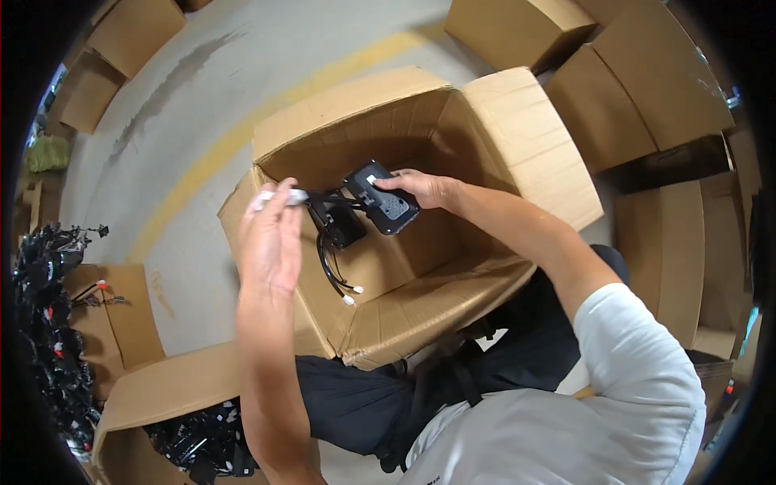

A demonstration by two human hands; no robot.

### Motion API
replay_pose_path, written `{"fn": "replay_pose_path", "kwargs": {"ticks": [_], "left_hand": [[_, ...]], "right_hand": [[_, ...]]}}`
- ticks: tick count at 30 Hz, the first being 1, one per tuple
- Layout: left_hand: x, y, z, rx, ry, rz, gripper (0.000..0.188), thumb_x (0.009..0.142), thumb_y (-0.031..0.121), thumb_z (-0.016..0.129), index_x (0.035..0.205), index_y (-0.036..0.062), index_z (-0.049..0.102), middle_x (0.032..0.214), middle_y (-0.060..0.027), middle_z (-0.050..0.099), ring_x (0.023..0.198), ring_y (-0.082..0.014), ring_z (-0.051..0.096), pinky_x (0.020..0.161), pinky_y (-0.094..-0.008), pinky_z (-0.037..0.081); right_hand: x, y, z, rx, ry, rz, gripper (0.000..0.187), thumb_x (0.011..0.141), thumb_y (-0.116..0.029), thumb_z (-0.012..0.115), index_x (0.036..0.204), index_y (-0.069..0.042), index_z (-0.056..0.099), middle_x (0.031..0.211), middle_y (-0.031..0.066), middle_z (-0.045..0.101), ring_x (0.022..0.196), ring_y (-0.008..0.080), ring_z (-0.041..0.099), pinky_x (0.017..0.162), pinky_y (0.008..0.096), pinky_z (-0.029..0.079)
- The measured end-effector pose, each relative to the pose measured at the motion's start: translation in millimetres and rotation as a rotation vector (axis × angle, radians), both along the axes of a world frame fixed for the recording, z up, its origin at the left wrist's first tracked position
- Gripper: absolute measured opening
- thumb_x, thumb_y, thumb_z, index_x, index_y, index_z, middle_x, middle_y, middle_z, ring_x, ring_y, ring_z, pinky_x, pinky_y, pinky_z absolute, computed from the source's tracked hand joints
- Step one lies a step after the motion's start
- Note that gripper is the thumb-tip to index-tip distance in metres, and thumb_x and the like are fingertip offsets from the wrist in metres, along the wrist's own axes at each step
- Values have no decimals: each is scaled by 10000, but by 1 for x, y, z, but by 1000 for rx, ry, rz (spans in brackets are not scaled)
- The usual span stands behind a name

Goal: The person sits on the floor in a warehouse and transfers black electronic devices from a large open box into a smaller cardboard box. They handle the devices one by one, briefly turning them over to inspect the bottom before placing them into the destination box.

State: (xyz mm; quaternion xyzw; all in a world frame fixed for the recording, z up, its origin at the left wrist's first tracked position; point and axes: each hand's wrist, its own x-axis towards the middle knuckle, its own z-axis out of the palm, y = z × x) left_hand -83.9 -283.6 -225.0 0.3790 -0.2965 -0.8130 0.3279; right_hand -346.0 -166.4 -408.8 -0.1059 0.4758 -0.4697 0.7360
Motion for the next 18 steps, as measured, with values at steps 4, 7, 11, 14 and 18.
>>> {"fn": "replay_pose_path", "kwargs": {"ticks": [4,7,11,14,18], "left_hand": [[-6,10,19,-61,-91,-93,651,1029,145,596,1500,-142,251,1513,-327,378,1461,-372,367,1232,-453,294],[-15,12,35,-78,-107,-140,675,1047,189,552,1526,-147,214,1522,-345,368,1461,-387,371,1230,-465,284],[-14,16,44,-93,-200,-121,619,1042,177,544,1504,-143,285,1441,-315,482,1390,-365,472,1186,-445,355],[-4,21,46,-187,-218,-135,616,1038,211,546,1503,-119,311,1423,-292,519,1358,-370,509,1175,-462,365],[-8,31,41,-119,-137,-77,724,940,234,731,1477,-95,373,1290,-193,610,1158,-231,606,1007,-351,484]], "right_hand": [[3,-13,-87,93,-53,-86,415,980,-327,695,1239,-9,633,1128,130,731,966,242,731,906,424,597],[-17,-10,-139,74,-188,-141,450,978,-350,694,1246,5,625,1123,142,727,977,241,727,917,418,598],[7,-25,-167,54,-98,-205,526,949,-386,728,1270,16,618,1150,136,716,1013,237,707,918,391,576],[44,-38,-169,24,612,-274,632,897,-428,785,1280,45,613,1158,139,708,1010,226,678,908,377,550],[54,-40,-146,192,1146,63,703,866,-623,688,1070,49,725,1070,250,739,1028,370,706,902,455,522]]}}
